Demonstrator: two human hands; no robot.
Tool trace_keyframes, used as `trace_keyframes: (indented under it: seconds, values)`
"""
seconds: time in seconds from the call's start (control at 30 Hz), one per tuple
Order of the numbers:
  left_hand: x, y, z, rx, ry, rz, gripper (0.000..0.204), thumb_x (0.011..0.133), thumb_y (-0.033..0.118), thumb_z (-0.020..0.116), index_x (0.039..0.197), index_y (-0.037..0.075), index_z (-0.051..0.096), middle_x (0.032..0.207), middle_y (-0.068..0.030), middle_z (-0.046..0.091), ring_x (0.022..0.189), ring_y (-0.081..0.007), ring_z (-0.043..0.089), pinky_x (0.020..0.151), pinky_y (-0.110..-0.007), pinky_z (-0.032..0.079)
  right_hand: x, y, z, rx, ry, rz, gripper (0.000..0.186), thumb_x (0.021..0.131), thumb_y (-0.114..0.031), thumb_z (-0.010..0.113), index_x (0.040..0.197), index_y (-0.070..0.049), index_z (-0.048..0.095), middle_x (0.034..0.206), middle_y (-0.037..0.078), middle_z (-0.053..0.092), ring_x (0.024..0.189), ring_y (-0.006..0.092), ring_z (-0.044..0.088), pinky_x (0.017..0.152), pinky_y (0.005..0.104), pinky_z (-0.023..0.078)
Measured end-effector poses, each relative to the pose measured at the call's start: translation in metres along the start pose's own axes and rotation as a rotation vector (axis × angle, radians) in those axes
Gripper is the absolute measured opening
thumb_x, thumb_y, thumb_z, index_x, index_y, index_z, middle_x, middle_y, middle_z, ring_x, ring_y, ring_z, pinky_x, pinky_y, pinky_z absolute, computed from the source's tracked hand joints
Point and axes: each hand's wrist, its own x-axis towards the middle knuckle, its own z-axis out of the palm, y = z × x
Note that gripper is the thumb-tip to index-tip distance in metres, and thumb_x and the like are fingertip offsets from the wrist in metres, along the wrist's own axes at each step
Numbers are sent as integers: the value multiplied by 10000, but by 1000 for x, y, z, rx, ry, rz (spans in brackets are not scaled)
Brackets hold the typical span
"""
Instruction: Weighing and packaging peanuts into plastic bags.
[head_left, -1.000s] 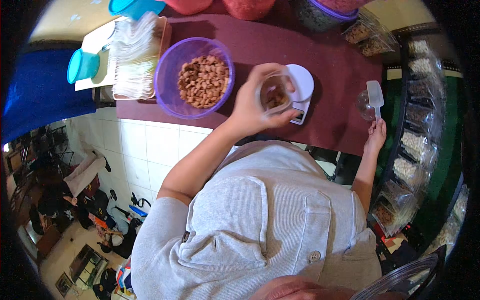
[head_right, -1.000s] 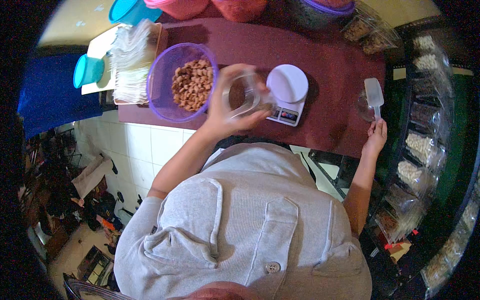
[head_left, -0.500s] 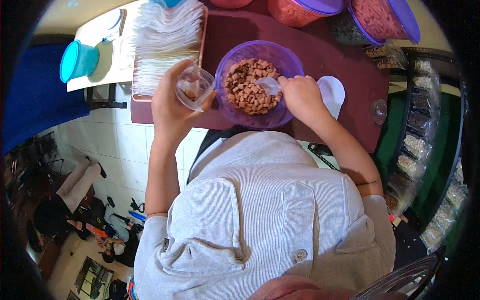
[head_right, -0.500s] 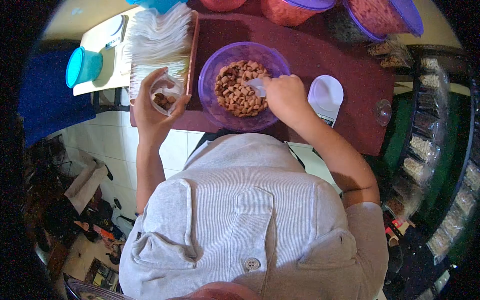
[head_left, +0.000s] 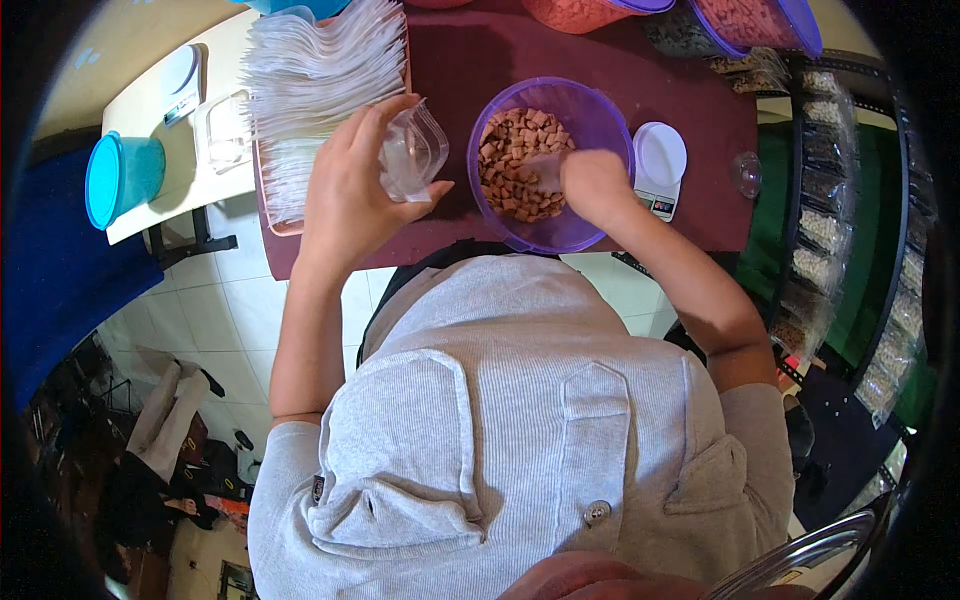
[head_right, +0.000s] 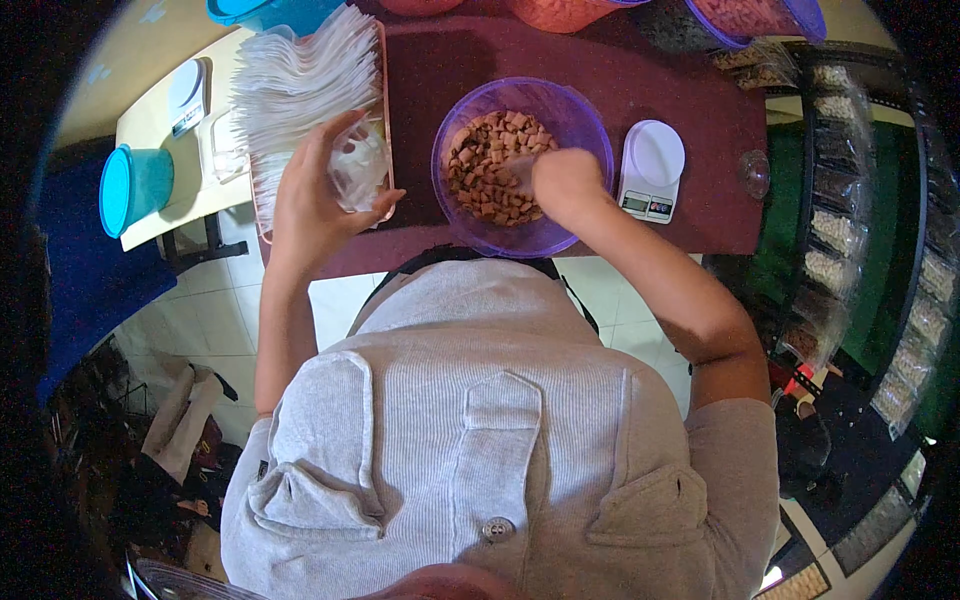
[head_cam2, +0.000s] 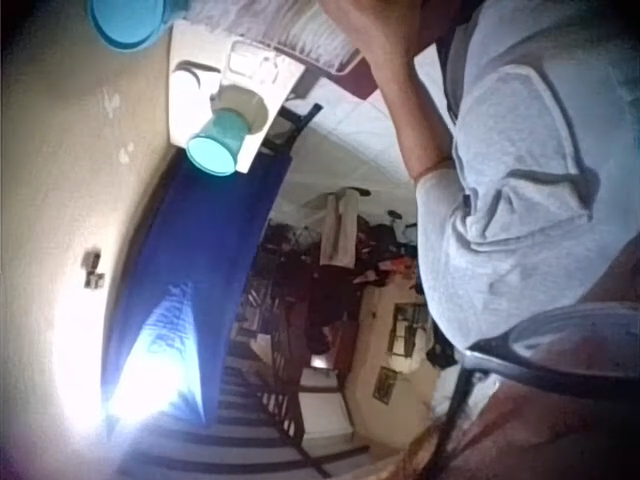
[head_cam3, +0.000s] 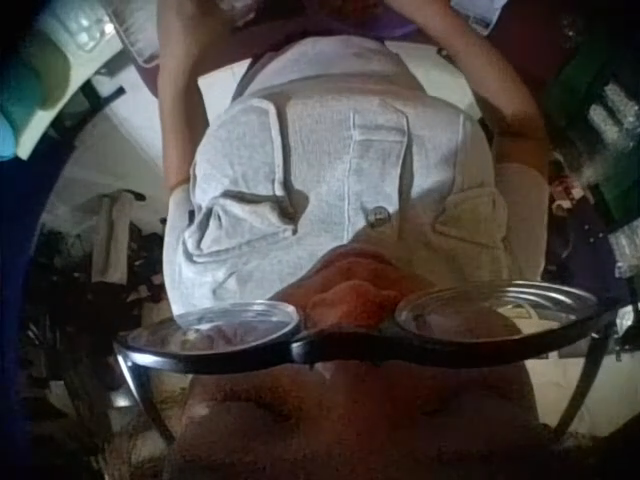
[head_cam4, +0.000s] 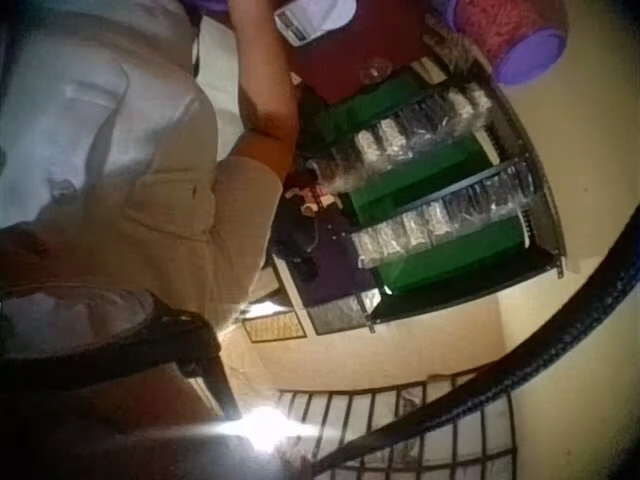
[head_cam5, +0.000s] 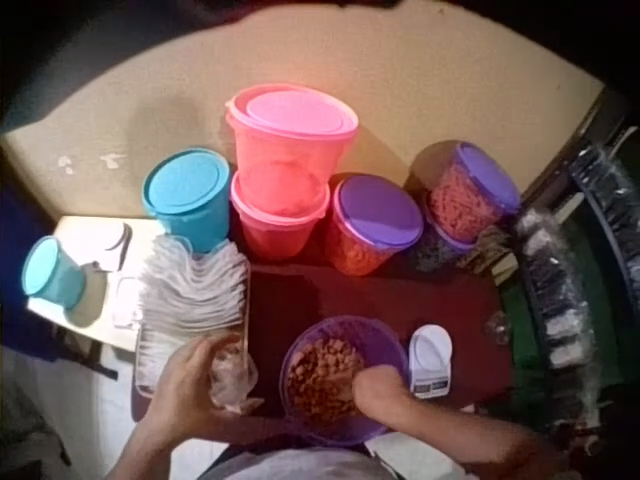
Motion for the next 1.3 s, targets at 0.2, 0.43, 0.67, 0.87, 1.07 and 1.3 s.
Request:
trace_keyframes:
  seconds: [0.2, 0.43, 0.67, 0.87, 1.07, 1.3]
  values:
    - [-3, 0, 13, -1, -107, 45, 847, 643, 344, 835, 1345, 47, 465, 1162, -138, 582, 1076, -322, 570, 913, -415, 436, -7, -5, 17, 124, -147, -78, 190, 767, -156, 562, 761, -66, 729, 812, 164, 710, 777, 336, 698, 666, 458, 546]
    - [0, 7, 13, 15, -248, 42, 852, 649, 210, 840, 1380, 49, 434, 1254, -185, 554, 1163, -367, 537, 978, -426, 419, 9, 0, 28, 528, -256, 82, 343, 914, -335, 546, 1053, -48, 669, 1032, 226, 665, 977, 400, 632, 853, 479, 498]
    - [-6, 8, 22, 76, -175, 32, 953, 598, 75, 815, 1419, 49, 332, 1331, -185, 480, 1225, -363, 483, 1019, -436, 373, 12, -5, 25, 561, -45, 26, 337, 918, -294, 537, 1147, -65, 632, 1011, 214, 674, 977, 399, 638, 853, 482, 498]
    - [-7, 7, 28, 109, -182, 59, 922, 592, 115, 809, 1398, 79, 361, 1240, -139, 497, 1138, -333, 497, 953, -441, 378, 19, -27, 28, 208, 136, 228, 322, 933, -239, 522, 1170, -35, 602, 972, 210, 689, 965, 387, 656, 859, 484, 486]
    - [-13, 7, 31, 171, -221, 51, 885, 611, 113, 792, 1395, 109, 380, 1274, -127, 487, 1156, -326, 495, 963, -444, 374, 20, -19, 26, 412, -352, -239, 384, 952, -214, 447, 1302, -119, 572, 1070, 174, 688, 954, 325, 671, 880, 415, 484]
    - [-14, 8, 28, 183, -241, 51, 831, 635, 114, 766, 1385, 119, 407, 1291, -110, 485, 1185, -323, 488, 973, -453, 373, 41, -12, 47, 327, -461, -111, 349, 932, -274, 514, 1211, -93, 621, 1031, 216, 677, 945, 340, 664, 841, 427, 502]
